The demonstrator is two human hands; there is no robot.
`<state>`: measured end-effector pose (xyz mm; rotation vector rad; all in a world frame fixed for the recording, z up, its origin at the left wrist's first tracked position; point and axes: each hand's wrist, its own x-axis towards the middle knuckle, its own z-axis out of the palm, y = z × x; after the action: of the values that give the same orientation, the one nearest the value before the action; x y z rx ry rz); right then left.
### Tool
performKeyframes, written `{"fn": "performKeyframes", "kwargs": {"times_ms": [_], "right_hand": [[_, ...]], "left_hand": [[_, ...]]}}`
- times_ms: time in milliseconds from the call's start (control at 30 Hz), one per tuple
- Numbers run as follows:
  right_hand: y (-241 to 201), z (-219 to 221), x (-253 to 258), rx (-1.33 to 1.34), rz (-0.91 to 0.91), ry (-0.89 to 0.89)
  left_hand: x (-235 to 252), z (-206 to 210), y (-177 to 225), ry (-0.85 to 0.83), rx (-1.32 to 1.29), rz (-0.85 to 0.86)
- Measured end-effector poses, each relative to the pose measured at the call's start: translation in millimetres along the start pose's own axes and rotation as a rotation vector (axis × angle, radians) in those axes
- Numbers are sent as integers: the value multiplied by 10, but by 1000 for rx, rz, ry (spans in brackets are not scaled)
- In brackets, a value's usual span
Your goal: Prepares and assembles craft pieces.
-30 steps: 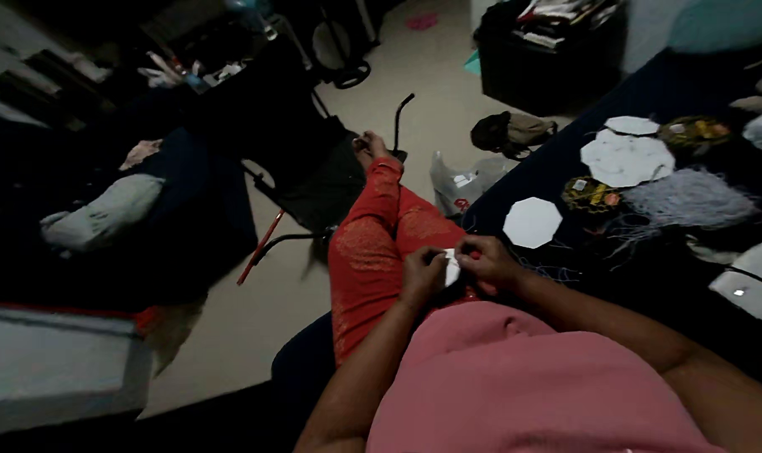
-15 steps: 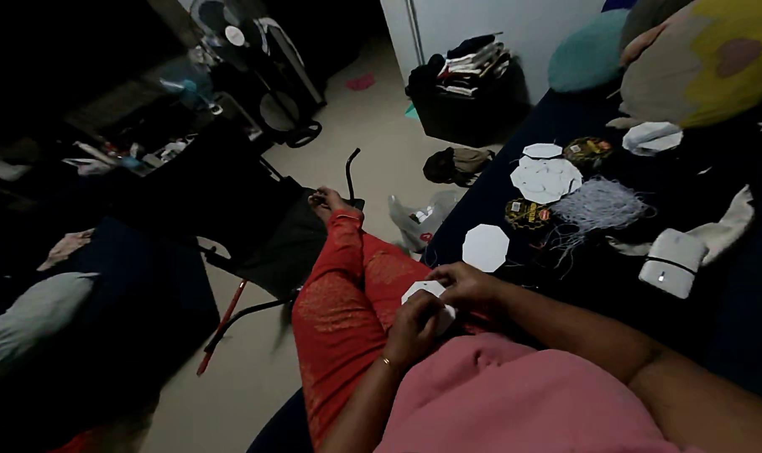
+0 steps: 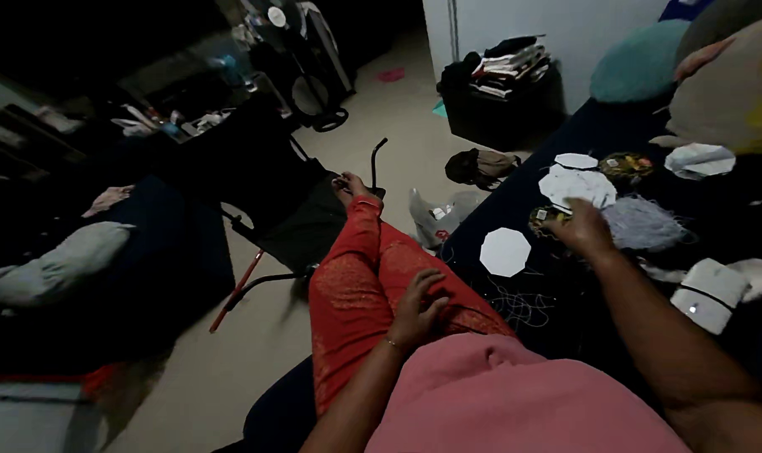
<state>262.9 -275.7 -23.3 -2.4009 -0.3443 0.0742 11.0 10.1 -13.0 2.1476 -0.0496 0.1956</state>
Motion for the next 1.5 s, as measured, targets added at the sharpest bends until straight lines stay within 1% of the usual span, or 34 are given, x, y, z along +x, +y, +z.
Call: {"fn": "performKeyframes", "kwargs": {"times_ms": [33, 67, 100, 167, 267, 433, 533, 600, 767, 900, 1000, 1100, 1200, 1400, 1500], "right_hand": [[-78, 143, -46, -23, -81, -103], [-185, 289, -87, -48, -140, -217], [-290, 447, -116, -97, -180, -296], [-454, 707, -169, -220, -184, -381], [-509, 881, -204, -320, -139, -347], [-438, 795, -173, -322, -153, -274], [-433, 750, -180, -217, -238, -206], [-460, 703, -240, -77, -332, -178], [-890, 577, -593, 395, -515, -249], [-1150, 749, -772, 606, -549, -273], [-1222, 801, -822, 714, -470, -420], [-1268, 822, -847, 768, -425, -495], [-1244, 857, -848, 788, -449, -490], [-1223, 945, -857, 801, -413, -519], [-1202, 973, -872, 777, -415, -498]], "left_hand": [[5, -2, -3, -19, -2, -24], [7, -11, -4, -33, -8, -43], [5, -18, -13, -37, -16, -52], [-12, -31, -34, -38, -50, -55], [-49, -62, -34, -41, -64, -66], [-61, -57, -57, -26, -19, -76], [-65, -42, -28, 8, -23, -72], [-72, -20, -17, 38, -38, -93], [-67, 12, 149, 121, -136, -163], [-64, 21, 267, 174, -284, -188], [-94, 1, 225, 241, -388, -255], [-84, -34, 165, 304, -487, -280], [-86, -35, 151, 309, -543, -284], [-55, -32, 126, 289, -604, -339], [-52, -29, 134, 305, -623, -353]]}}
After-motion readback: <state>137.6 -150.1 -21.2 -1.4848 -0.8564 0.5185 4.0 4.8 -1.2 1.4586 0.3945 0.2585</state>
